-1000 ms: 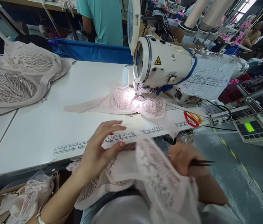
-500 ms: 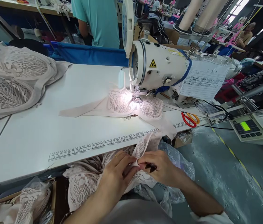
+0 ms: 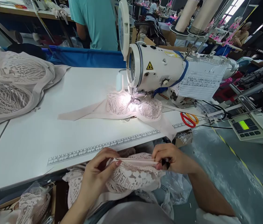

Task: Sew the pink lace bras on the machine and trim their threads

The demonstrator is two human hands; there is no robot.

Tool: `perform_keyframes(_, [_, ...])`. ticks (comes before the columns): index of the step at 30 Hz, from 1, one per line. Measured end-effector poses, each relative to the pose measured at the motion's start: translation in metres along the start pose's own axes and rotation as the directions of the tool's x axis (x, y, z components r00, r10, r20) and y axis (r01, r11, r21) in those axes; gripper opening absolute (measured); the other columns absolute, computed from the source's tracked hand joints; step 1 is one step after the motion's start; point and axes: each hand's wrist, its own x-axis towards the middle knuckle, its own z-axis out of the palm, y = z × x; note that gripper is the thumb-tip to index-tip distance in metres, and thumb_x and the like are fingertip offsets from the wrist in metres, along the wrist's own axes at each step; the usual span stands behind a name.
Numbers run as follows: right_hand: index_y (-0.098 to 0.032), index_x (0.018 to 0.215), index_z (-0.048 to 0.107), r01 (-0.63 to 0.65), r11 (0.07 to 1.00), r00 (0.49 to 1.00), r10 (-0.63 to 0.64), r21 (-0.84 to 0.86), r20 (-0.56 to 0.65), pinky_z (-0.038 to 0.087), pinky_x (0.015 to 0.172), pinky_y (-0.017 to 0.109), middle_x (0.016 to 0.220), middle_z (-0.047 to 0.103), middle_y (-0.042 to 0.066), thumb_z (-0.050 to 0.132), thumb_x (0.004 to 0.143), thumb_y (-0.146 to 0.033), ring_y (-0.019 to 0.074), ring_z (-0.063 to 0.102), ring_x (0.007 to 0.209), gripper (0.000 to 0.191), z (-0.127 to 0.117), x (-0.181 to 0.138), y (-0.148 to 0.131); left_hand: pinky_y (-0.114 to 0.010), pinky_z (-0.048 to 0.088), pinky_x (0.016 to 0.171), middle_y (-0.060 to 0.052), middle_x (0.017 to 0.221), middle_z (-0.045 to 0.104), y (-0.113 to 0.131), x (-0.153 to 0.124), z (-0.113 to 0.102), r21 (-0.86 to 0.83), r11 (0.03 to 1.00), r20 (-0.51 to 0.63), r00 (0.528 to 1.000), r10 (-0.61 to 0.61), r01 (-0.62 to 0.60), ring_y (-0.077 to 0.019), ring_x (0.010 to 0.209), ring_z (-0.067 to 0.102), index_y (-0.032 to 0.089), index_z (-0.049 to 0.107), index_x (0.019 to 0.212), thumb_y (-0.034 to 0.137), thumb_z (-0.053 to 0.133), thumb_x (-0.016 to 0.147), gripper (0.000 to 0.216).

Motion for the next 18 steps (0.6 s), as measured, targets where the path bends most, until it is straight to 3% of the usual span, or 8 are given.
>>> perform_keyframes(3, [-0.018,0.077,0.07,-0.009,1.0,0.991,0.008,-0.011,-0.13,0.05,0.068,0.027,0.081,0.07,0.008,0.068,0.093,-0.037,0.0158,0.063,0.074,0.025,-0.01,-0.006,0.004,-0.025,0.049,0.072,-0.003,0.089,0.066,-0.004,-0.003,-0.005,0.006,0.999,-0.088,0.995,-0.043,0.044,-0.0175,0.086,0.06,0.024,0.072,0.083,0.022,0.072,0.085,0.003])
perform_keyframes(6, [-0.02,0.078,0.07,-0.011,0.997,0.97,-0.009,-0.08,-0.243,0.051,0.069,0.029,0.081,0.072,0.008,0.07,0.091,-0.032,0.0173,0.064,0.075,0.019,-0.009,-0.007,0.006,-0.025,0.049,0.073,-0.002,0.089,0.066,-0.008,-0.006,-0.005,0.056,0.998,-0.153,0.988,-0.009,0.018,-0.0179,0.087,0.06,0.026,0.073,0.082,0.022,0.073,0.084,0.004])
perform_keyframes(10, [-0.021,0.073,0.061,-0.076,0.983,0.923,0.007,-0.165,-0.385,0.046,0.059,0.027,0.079,0.072,0.006,0.072,0.089,-0.027,0.0163,0.063,0.069,0.02,0.0,-0.004,0.006,-0.026,0.048,0.076,0.0,0.089,0.067,-0.012,-0.007,-0.004,0.119,0.992,-0.192,0.98,0.054,-0.032,-0.0178,0.087,0.059,0.028,0.073,0.084,0.021,0.073,0.085,0.007])
perform_keyframes(13, [-0.021,0.073,0.057,-0.134,0.974,0.891,0.038,-0.181,-0.453,0.042,0.054,0.025,0.075,0.07,0.002,0.072,0.088,-0.025,0.0136,0.06,0.062,0.021,0.007,-0.003,0.005,-0.027,0.048,0.075,0.0,0.089,0.067,-0.012,-0.007,-0.004,0.136,0.99,-0.203,0.978,0.051,-0.023,-0.0183,0.088,0.059,0.027,0.073,0.083,0.021,0.072,0.085,0.006])
perform_keyframes(18, [-0.021,0.093,0.069,-0.254,0.951,0.861,0.138,-0.179,-0.489,0.047,0.06,0.025,0.077,0.069,0.002,0.069,0.09,-0.026,0.0145,0.063,0.068,0.006,0.009,0.002,0.002,-0.028,0.049,0.072,-0.003,0.089,0.067,-0.013,-0.007,-0.003,0.113,0.994,-0.243,0.97,0.014,0.013,-0.0202,0.088,0.06,0.026,0.074,0.081,0.024,0.075,0.083,0.002])
